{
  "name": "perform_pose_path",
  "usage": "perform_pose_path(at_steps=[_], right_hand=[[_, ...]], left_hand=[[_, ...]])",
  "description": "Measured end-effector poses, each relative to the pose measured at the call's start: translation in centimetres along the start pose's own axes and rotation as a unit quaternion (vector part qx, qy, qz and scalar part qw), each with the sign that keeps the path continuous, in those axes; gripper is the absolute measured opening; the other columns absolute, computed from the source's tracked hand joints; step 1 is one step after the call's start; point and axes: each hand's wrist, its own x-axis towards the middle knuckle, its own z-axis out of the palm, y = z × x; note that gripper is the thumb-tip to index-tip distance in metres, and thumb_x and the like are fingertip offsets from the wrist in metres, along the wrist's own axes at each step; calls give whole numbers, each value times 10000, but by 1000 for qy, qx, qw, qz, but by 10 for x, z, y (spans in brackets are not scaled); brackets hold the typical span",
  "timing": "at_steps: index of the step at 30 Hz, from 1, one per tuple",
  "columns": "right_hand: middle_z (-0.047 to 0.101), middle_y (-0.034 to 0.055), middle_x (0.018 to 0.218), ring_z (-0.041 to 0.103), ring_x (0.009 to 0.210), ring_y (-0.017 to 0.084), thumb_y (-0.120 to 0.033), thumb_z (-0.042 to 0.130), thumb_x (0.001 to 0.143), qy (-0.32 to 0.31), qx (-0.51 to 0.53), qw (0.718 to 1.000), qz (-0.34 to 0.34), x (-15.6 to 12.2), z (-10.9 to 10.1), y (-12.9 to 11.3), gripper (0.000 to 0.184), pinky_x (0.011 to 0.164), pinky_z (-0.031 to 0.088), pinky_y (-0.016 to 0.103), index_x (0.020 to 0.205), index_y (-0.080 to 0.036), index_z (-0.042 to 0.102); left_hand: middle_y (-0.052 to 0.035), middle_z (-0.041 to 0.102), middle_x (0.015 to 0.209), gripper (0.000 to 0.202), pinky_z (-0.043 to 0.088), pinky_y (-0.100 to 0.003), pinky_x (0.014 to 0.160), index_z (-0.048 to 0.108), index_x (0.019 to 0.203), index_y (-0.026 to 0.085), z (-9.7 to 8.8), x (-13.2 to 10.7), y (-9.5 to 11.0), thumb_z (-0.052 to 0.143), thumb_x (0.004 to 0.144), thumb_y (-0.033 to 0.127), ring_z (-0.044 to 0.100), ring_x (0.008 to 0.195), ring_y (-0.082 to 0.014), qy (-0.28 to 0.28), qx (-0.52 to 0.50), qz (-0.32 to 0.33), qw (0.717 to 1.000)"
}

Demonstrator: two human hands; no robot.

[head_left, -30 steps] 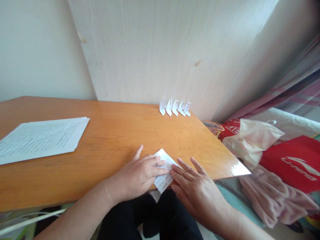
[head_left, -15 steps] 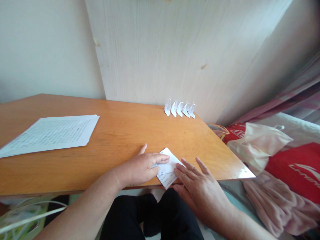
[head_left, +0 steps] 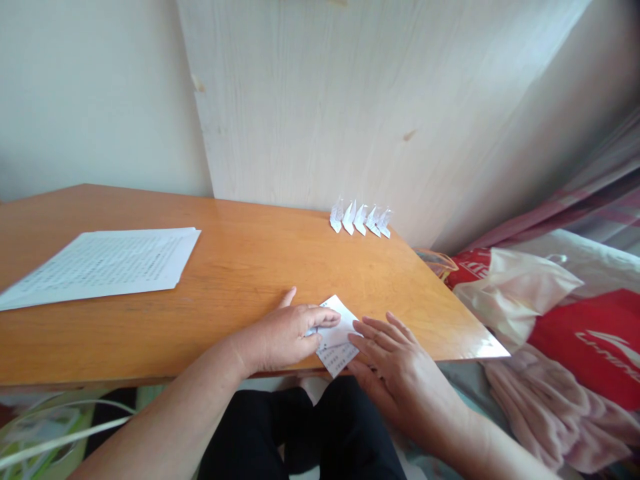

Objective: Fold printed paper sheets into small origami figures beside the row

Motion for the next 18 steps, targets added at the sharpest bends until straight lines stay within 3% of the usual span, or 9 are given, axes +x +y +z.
perform_pose_path(at_steps=[5,10,14,18], right_hand=[[676,111,1202,608,1124,246,-207,491,980,-33,60,997,-32,11,0,-14,302,999,527,424,1235,-173,649],[672,97,1146,603,1092,260,-245,516,980,-48,39,996,-65,9,9,-14,261,1005,522,447,1193,-204,662],[647,92,1175,586,1094,260,-299,525,985,-61,42,997,-32,8,11,-14,276,1000,527,448,1213,-194,639],[646,88,1138,584,1089,268,-313,548,972,-84,45,995,-17,12,6,-18,257,980,536,463,1176,-194,649]], left_hand=[[19,646,1364,383,-108,-553,1205,553,1327,352,-1,0,2,442,979,237,577,1275,-205,-1,-19,9,1000],[32,611,1408,384,-107,-549,1205,539,1340,357,-3,1,4,388,1005,245,557,1302,-199,-16,-32,-5,999],[38,576,1446,367,-97,-512,1218,487,1369,349,-6,0,7,384,1018,310,493,1366,-189,-28,-39,-26,999],[24,531,1491,390,-73,-458,1232,460,1373,316,-11,0,11,407,990,267,387,1442,-177,-34,-24,-46,998]])
